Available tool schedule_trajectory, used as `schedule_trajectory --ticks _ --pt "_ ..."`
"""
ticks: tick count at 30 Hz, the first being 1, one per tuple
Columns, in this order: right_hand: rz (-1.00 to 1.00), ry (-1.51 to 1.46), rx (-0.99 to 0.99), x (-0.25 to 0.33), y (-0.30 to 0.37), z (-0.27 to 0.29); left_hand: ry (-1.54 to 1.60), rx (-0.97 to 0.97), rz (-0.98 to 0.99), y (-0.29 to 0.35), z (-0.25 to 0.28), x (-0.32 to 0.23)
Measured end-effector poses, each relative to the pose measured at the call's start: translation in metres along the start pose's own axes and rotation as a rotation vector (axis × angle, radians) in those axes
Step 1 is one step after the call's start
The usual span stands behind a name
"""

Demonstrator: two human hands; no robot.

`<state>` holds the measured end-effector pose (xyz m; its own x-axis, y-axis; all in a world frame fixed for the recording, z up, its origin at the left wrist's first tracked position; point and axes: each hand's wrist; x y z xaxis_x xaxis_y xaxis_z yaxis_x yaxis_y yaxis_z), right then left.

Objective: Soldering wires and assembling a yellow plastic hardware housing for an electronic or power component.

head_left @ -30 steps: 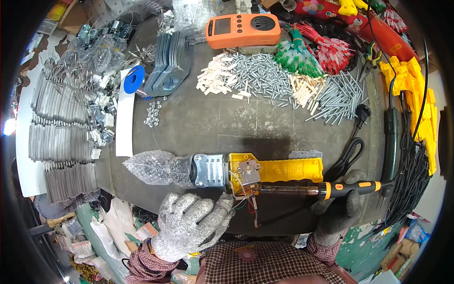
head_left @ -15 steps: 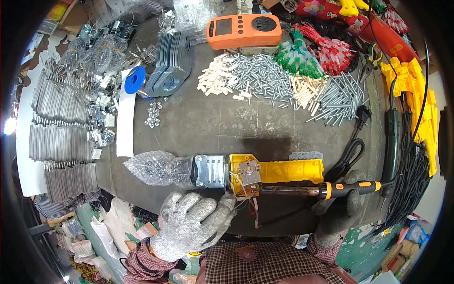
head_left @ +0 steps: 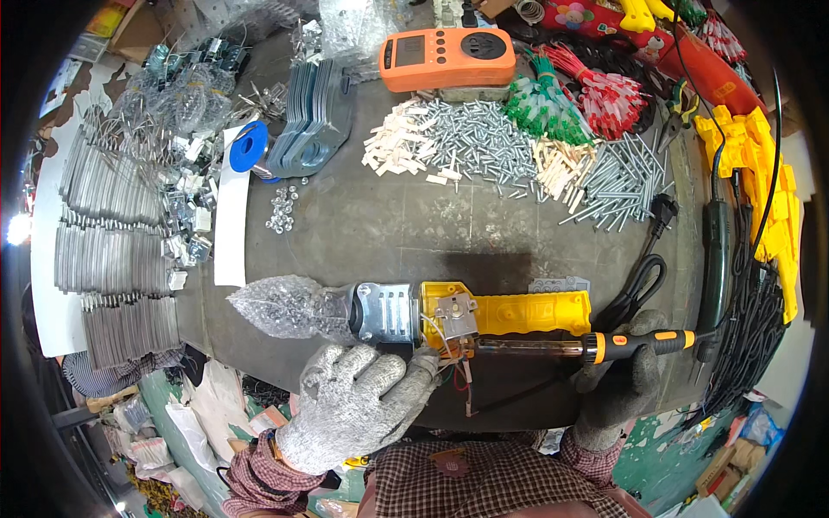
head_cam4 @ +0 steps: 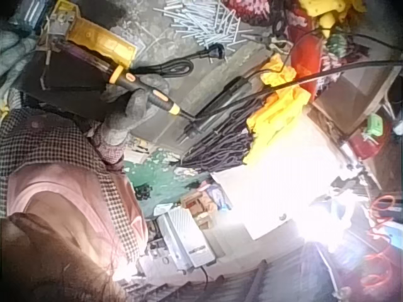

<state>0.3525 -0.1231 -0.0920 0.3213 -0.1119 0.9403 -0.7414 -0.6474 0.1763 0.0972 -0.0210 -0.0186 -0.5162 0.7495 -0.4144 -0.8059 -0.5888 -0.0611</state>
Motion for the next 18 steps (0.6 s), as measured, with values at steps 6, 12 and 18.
schedule_trajectory --ticks 6,12,18 --pt "-0.017 0.103 0.011 -0.007 -0.001 0.02 -0.233 -0.114 0.435 0.025 0.049 -0.007" --pt "0.025 0.206 -0.008 -0.009 -0.003 0.025 0.069 -0.005 0.323 0.02 0.055 -0.022" --pt "-0.019 0.127 0.084 -0.006 -0.002 0.012 -0.027 -0.001 -0.089 -0.005 -0.012 -0.035"
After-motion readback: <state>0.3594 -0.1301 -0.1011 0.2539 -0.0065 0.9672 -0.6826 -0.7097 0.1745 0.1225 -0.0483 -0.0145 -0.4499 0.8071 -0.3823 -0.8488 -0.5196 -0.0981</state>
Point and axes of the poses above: each hand's wrist, its own y-axis away from the middle knuckle, its own z-axis out of the back of the hand, x = y × z, and after that the axes turned 11 degrees about y, right-handed
